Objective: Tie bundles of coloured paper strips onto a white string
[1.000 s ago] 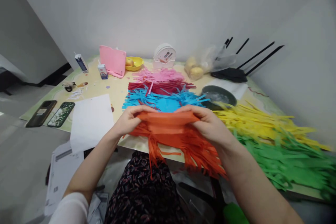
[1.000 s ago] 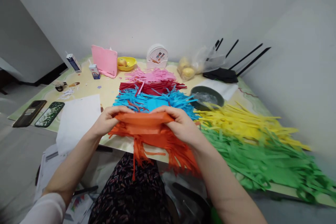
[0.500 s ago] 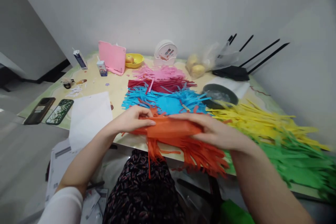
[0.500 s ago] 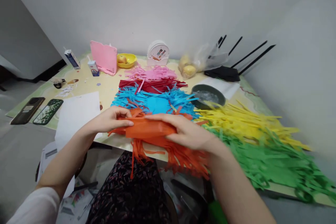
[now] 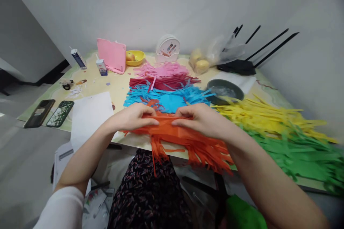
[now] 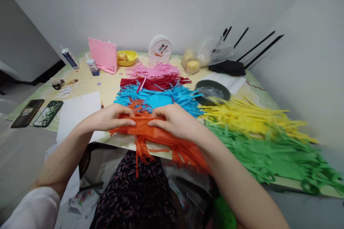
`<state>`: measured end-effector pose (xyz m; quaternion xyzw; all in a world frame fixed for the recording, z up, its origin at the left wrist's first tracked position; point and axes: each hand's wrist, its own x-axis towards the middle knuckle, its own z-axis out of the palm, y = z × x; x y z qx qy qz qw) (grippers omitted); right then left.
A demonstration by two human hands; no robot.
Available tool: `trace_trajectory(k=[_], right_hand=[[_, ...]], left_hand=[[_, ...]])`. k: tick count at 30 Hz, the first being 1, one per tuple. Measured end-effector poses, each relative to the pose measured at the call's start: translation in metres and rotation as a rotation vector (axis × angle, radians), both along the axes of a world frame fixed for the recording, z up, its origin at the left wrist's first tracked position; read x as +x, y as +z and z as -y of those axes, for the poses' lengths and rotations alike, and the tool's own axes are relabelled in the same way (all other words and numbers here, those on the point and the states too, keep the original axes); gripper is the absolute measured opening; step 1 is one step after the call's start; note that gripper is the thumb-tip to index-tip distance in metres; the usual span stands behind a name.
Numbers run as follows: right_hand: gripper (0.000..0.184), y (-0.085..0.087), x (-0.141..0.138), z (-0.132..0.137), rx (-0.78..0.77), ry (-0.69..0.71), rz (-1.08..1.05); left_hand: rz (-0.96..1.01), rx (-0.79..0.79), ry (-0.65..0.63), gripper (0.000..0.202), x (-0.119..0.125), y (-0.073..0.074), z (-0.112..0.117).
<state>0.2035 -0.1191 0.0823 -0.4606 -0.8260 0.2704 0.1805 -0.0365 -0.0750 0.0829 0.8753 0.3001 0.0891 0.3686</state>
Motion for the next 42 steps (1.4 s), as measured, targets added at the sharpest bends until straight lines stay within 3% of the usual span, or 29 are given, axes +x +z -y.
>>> trace_trajectory(k=[6, 9, 15, 19, 30, 42], right_hand=[[0.037, 0.009, 0.006, 0.002, -0.101, 0.047, -0.002], [0.043, 0.008, 0.007, 0.003, -0.108, 0.034, 0.035], [0.036, 0.007, 0.006, 0.005, -0.091, 0.009, 0.01], [0.028, 0.004, 0.008, 0.009, -0.077, -0.082, -0.02], [0.029, -0.021, 0.008, 0.03, -0.093, -0.28, -0.336], [0.026, -0.05, 0.001, 0.039, -0.151, -0.425, -0.617]], left_hand=[[-0.021, -0.026, -0.067, 0.032, -0.001, 0.006, -0.006], [-0.04, -0.032, -0.065, 0.034, -0.002, 0.008, -0.007], [-0.029, -0.026, -0.04, 0.026, 0.001, 0.007, -0.002], [0.042, -0.084, 0.026, 0.026, -0.001, 0.0, 0.002], [0.35, -0.191, 0.306, 0.025, -0.003, -0.034, 0.02], [0.481, -0.2, 0.433, 0.026, 0.0, -0.053, 0.037]])
